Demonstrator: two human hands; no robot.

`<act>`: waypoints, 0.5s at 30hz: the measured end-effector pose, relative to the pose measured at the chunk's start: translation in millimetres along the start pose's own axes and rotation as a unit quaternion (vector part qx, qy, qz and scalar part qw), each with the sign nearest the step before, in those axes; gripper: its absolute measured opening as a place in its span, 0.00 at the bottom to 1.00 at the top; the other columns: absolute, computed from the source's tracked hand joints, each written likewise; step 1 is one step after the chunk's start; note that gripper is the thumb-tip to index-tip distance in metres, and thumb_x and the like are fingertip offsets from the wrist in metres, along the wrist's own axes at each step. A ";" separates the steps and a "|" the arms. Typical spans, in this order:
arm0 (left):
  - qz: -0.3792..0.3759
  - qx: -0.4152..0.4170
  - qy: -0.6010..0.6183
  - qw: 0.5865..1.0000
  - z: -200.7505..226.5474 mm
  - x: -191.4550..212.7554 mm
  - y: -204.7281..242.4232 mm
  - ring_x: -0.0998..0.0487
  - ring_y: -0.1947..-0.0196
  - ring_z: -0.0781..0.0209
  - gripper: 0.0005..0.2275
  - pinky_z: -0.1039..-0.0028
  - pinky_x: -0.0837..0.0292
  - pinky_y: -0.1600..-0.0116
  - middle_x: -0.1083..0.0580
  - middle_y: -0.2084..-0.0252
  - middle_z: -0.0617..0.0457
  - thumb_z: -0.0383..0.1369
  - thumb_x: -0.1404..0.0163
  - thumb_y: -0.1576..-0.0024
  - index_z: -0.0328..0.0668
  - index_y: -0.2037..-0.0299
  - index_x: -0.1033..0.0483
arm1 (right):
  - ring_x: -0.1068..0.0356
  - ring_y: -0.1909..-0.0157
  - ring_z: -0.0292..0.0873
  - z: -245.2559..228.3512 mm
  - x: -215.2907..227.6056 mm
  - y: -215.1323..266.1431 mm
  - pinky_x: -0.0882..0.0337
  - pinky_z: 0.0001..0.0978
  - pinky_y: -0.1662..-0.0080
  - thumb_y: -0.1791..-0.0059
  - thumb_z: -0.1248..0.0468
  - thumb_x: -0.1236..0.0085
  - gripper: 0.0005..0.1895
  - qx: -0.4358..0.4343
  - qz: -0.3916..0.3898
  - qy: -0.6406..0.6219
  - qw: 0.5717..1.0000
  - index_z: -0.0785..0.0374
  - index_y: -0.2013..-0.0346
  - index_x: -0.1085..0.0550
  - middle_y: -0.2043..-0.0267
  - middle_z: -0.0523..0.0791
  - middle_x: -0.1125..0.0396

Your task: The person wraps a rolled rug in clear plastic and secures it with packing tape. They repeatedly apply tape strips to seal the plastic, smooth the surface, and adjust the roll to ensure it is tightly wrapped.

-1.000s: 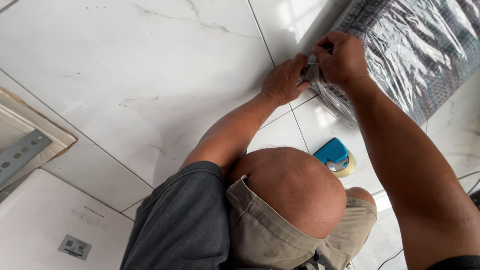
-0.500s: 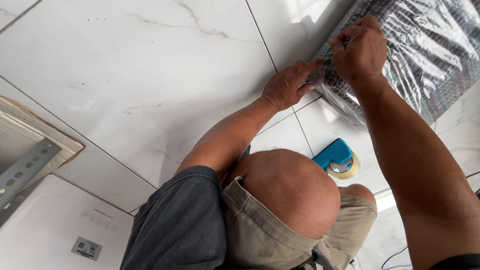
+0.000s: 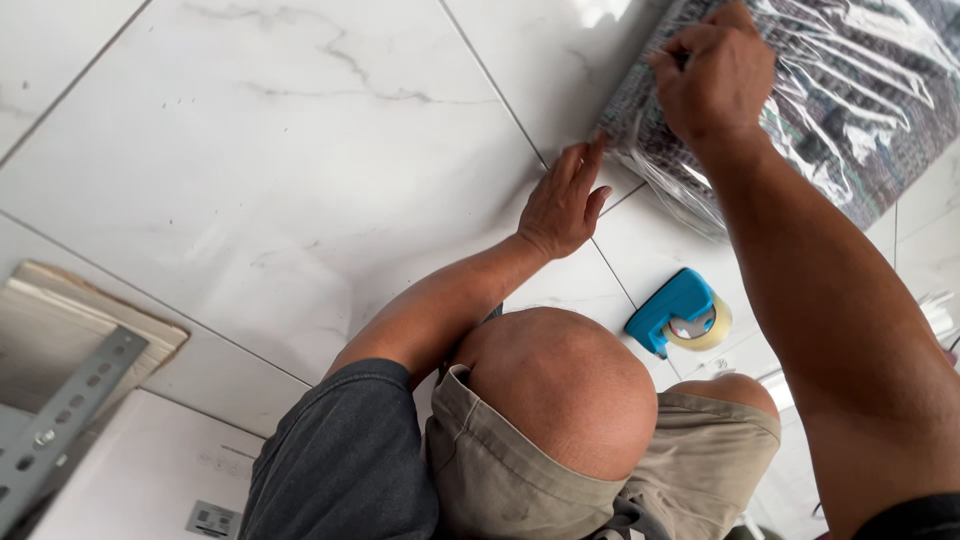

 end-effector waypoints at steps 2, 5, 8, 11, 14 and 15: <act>-0.004 0.006 0.004 1.000 4.7 4.3 -8.9 0.32 0.41 0.47 0.33 0.60 0.30 0.38 0.39 0.39 0.42 0.40 0.54 0.35 0.37 0.24 0.56 | 0.28 0.62 0.42 -2.5 4.8 1.5 0.29 0.36 0.65 0.52 0.59 0.25 0.06 -0.020 0.007 0.002 1.000 0.55 0.66 0.16 0.55 0.44 0.30; -0.026 0.019 -0.043 0.999 7.3 18.0 -27.4 0.34 0.38 0.45 0.33 0.56 0.35 0.32 0.40 0.38 0.43 0.43 0.53 0.35 0.40 0.24 0.54 | 0.26 0.59 0.42 -8.3 10.6 -6.1 0.28 0.36 0.64 0.53 0.61 0.26 0.04 -0.021 0.061 -0.004 0.998 0.54 0.69 0.17 0.55 0.42 0.29; -0.013 -0.051 -0.135 0.989 19.1 16.0 -49.3 0.43 0.28 0.39 0.32 0.52 0.44 0.28 0.46 0.28 0.40 0.51 0.55 0.35 0.49 0.25 0.53 | 0.26 0.62 0.43 1.9 23.2 -15.8 0.27 0.36 0.65 0.59 0.53 0.24 0.17 -0.025 0.158 0.052 0.986 0.60 0.68 0.20 0.61 0.42 0.28; -0.091 -0.039 -0.202 0.974 17.4 -0.7 -79.1 0.56 0.21 0.36 0.36 0.48 0.57 0.24 0.56 0.20 0.45 0.57 0.61 0.34 0.45 0.23 0.56 | 0.28 0.71 0.46 8.4 35.8 -23.2 0.28 0.38 0.70 0.56 0.57 0.27 0.13 -0.064 0.214 0.049 0.973 0.60 0.71 0.24 0.71 0.44 0.30; -0.004 -0.081 -0.136 0.987 12.1 -1.8 -112.0 0.59 0.18 0.52 0.35 0.55 0.64 0.16 0.62 0.15 0.54 0.59 0.72 0.30 0.49 0.19 0.61 | 0.31 0.76 0.47 35.9 53.2 -1.7 0.31 0.42 0.70 0.46 0.62 0.32 0.16 -0.172 0.182 -0.120 0.961 0.63 0.74 0.28 0.77 0.46 0.32; -0.021 -0.092 -0.150 0.984 7.0 -10.6 -126.5 0.60 0.17 0.51 0.35 0.53 0.66 0.16 0.62 0.16 0.50 0.59 0.75 0.30 0.46 0.19 0.62 | 0.32 0.77 0.47 55.1 54.6 17.7 0.32 0.44 0.69 0.43 0.62 0.34 0.18 -0.215 0.166 -0.196 0.942 0.64 0.74 0.29 0.78 0.47 0.32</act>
Point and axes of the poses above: each hand's wrist, its own y-axis away from the middle knuckle, its own x-axis out of the back of the hand, z = x × y, the point moved 4 cm from there along -y, towards the middle knuckle
